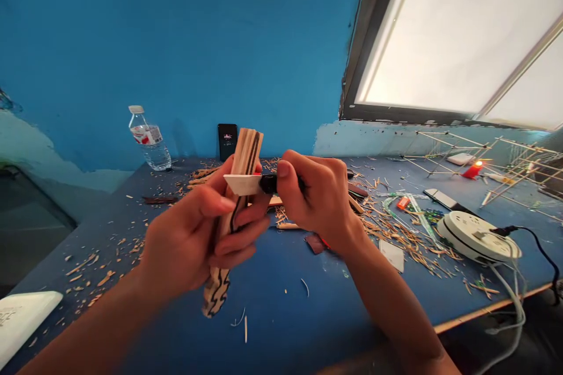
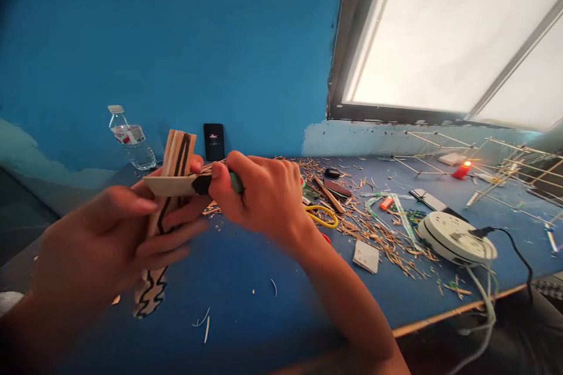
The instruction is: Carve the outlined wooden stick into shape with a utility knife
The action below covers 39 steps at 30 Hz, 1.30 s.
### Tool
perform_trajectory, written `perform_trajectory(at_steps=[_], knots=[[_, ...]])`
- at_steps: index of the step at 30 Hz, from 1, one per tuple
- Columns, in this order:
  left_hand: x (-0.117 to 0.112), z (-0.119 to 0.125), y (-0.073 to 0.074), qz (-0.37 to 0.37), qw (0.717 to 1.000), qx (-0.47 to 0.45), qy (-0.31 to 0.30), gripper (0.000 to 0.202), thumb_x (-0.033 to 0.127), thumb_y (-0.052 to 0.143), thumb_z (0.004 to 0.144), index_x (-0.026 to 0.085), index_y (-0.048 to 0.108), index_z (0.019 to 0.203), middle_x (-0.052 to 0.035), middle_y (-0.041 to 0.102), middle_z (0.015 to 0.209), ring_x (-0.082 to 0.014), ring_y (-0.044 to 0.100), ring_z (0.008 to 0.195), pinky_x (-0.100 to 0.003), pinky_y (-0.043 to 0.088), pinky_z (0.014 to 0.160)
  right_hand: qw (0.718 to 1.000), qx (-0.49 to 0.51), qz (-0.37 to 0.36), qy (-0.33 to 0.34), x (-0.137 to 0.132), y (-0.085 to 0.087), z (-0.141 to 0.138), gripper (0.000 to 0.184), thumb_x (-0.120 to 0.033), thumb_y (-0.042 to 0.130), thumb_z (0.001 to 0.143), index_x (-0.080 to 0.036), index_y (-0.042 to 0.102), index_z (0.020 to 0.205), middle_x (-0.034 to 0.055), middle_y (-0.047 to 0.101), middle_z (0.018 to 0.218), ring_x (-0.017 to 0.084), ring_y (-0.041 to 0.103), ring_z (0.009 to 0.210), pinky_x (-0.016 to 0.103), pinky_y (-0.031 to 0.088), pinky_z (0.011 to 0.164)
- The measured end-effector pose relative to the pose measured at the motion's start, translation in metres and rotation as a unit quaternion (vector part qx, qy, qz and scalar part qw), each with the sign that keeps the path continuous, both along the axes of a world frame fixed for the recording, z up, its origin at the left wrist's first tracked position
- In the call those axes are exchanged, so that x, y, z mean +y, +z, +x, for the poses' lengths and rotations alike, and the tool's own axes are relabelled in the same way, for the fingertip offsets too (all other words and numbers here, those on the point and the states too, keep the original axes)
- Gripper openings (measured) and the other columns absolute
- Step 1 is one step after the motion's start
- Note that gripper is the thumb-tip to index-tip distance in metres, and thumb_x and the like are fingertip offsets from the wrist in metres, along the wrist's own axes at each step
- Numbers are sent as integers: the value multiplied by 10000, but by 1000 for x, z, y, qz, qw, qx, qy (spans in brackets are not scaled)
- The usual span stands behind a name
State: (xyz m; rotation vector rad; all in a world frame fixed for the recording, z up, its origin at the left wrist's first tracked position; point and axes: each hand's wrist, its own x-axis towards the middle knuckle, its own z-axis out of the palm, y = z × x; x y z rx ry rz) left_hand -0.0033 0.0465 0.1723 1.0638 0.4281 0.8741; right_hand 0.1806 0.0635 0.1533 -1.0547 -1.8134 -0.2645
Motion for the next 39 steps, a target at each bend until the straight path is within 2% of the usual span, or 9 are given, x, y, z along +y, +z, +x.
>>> perform_trajectory(at_steps=[6, 15, 19, 24, 26, 29, 32, 36, 39], knots=[[1, 2, -11, 87, 993, 61, 46, 226, 281, 705, 893, 295, 517, 1017, 115, 348, 572, -33, 164, 413, -114, 208, 360, 994, -38, 45, -95, -15, 2, -4, 442, -408, 438, 1039, -218, 346, 651, -54, 381, 512, 94, 229, 485, 346, 145, 559], [-5, 10, -21, 121, 981, 104, 114, 238, 412, 692, 990, 363, 480, 1086, 109, 310, 630, -45, 180, 443, -101, 262, 370, 992, -33, 32, -121, -22, 2, -6, 399, -334, 427, 981, -207, 428, 603, -51, 374, 503, 100, 187, 499, 337, 135, 566], [8, 21, -24, 133, 958, 163, 193, 242, 423, 665, 1003, 329, 446, 1048, 119, 276, 585, -58, 213, 417, -116, 252, 352, 985, -31, -3, -167, -4, -7, -8, 348, -328, 434, 929, -213, 551, 622, -26, 435, 514, 113, 249, 505, 341, 150, 589], [43, 43, -47, 75, 943, 208, 247, 174, 394, 527, 1070, 297, 392, 1015, 124, 267, 579, -65, 240, 405, -141, 181, 373, 971, -38, -148, -186, 54, -28, -8, 319, -361, 514, 955, -216, 690, 731, 33, 631, 659, 178, 549, 652, 337, 317, 665], [44, 49, -59, 50, 946, 220, 234, 140, 384, 523, 1067, 301, 415, 1098, 127, 296, 579, -69, 255, 403, -151, 172, 381, 961, -10, -192, -201, 86, -30, 3, 326, -383, 528, 1002, -199, 723, 817, 59, 693, 773, 203, 624, 750, 352, 422, 734], [32, 46, -68, 17, 963, 231, 138, 294, 380, 704, 962, 283, 483, 1130, 104, 421, 609, -68, 353, 435, -146, 226, 396, 936, 62, -260, -229, 128, -25, 32, 321, -474, 598, 1041, -173, 703, 1073, 60, 720, 1035, 190, 679, 893, 390, 559, 839], [26, 28, -62, -25, 979, 195, 58, 323, 473, 700, 936, 286, 452, 1024, 115, 357, 622, -44, 195, 415, -127, 137, 362, 928, 105, -300, -194, 150, -21, 61, 325, -449, 641, 1036, -179, 673, 1214, 79, 702, 1188, 203, 695, 989, 408, 601, 871], [32, 4, -48, -58, 990, 126, -34, 337, 536, 417, 1029, 248, 438, 855, 85, 325, 606, -54, 73, 426, -134, 100, 313, 934, 122, -326, -78, 135, -29, 71, 340, -481, 599, 1055, -155, 686, 1020, 15, 697, 892, 131, 653, 712, 297, 569, 674], [29, 0, -46, -68, 992, 81, -64, 283, 487, 380, 1056, 263, 515, 948, 83, 309, 588, -68, 87, 416, -133, 139, 310, 939, 125, -321, 11, 100, -35, 64, 567, -520, 382, 1113, -186, 592, 706, -37, 531, 576, 102, 493, 500, 256, 420, 526]])
